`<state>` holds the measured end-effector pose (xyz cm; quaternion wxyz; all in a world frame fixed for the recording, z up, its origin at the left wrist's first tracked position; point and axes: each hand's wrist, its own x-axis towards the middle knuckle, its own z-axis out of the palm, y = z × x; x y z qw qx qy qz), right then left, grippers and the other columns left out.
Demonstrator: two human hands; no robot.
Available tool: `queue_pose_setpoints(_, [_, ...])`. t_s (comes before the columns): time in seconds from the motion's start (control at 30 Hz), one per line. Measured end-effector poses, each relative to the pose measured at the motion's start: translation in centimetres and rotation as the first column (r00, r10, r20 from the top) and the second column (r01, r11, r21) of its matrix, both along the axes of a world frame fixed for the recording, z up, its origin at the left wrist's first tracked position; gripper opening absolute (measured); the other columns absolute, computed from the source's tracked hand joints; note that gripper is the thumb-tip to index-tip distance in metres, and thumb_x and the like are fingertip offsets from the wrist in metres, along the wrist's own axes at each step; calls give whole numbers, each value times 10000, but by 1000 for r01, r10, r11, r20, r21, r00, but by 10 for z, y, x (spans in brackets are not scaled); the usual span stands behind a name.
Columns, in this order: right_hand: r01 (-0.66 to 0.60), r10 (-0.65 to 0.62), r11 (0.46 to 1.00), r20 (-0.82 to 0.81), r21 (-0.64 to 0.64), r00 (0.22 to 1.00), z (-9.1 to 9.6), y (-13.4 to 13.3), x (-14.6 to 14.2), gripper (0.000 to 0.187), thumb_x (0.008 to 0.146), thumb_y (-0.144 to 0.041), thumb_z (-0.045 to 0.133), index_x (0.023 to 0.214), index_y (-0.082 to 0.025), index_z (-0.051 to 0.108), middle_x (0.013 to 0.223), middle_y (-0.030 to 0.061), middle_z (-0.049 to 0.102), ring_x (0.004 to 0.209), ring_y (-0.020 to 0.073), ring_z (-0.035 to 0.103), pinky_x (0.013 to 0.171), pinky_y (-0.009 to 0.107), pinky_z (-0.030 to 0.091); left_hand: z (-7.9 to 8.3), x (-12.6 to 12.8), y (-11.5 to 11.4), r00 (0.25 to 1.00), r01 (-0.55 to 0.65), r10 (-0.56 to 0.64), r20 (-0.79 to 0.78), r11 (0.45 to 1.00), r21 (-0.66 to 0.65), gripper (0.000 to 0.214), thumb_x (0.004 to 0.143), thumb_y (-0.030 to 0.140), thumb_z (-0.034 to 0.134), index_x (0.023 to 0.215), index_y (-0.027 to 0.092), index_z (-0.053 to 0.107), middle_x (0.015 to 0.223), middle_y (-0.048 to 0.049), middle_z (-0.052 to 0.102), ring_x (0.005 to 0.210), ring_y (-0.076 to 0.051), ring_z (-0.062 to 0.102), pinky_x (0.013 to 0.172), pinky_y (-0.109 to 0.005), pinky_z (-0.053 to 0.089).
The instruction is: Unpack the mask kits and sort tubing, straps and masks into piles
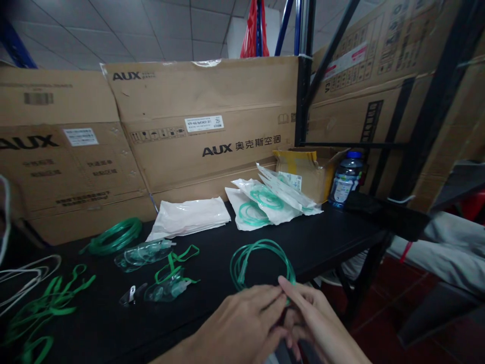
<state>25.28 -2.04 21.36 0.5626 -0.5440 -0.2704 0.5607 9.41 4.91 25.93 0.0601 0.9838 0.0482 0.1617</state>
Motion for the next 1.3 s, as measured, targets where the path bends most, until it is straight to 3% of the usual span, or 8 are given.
queue_pose_setpoints(0.1, [1,-1,999,-5,37,1000,4,-5,-5,516,690,-664,821,804,-199,627,528,-40,571,375,99,521,335,177,389,14,-10,-6,999,-3,6,37,998,-70,224,1015,322,531,1080,195,704,1081,-64,779,941,-227,750,787,-308,620])
queue_pose_setpoints(0.27, [-135,120,989,238,51,964,26,-11,-1,565,759,-749,704,837,-197,615,519,-31,576,446,109,530,462,207,437,55,-20,37,863,-486,500,71,861,-152,603,889,509,675,1395,195,577,1317,-154,663,1102,-350,695,890,-441,568])
queue_pose_setpoints(0.43, [-290,227,952,418,93,879,41,1,16,579,779,-761,660,794,-183,639,561,-2,602,451,131,534,450,242,400,64,-19,98,929,-353,269,-254,847,-396,369,914,510,616,996,179,758,944,-69,773,821,-217,710,699,-275,509])
queue_pose_setpoints(0.53, [-182,105,968,379,172,919,46,16,29,524,804,-696,690,815,-173,692,629,19,635,525,147,574,475,244,433,67,-22,111,966,-255,168,-194,712,-654,434,909,576,604,830,164,715,749,-17,716,553,-113,571,512,-209,399])
queue_pose_setpoints(0.63, [-93,7,957,298,275,955,52,35,31,402,793,-556,790,844,-159,752,707,40,666,679,161,612,603,241,498,73,-27,116,961,-203,273,-32,627,-752,481,855,636,644,784,160,651,686,15,624,505,-87,488,470,-195,368])
queue_pose_setpoints(0.77, [-131,55,931,224,342,973,58,58,19,345,801,-495,812,874,-161,768,863,65,698,780,179,619,678,272,526,81,-38,126,895,-212,434,104,620,-755,497,884,650,591,797,162,627,667,31,573,491,-77,460,454,-183,364])
queue_pose_setpoints(1.03, [-244,207,888,134,391,969,86,117,-17,318,823,-462,812,829,-146,777,878,75,753,827,170,677,776,257,560,107,-81,138,776,-328,562,285,747,-579,405,967,522,537,1030,166,719,714,10,629,482,-81,523,466,-185,407])
queue_pose_setpoints(1.3, [-493,454,808,193,322,870,137,222,-134,82,959,-143,646,928,-103,710,836,58,737,747,127,706,741,237,593,118,-210,195,457,-646,858,234,501,-576,419,878,561,644,877,147,701,704,1,663,491,-89,528,476,-205,402])
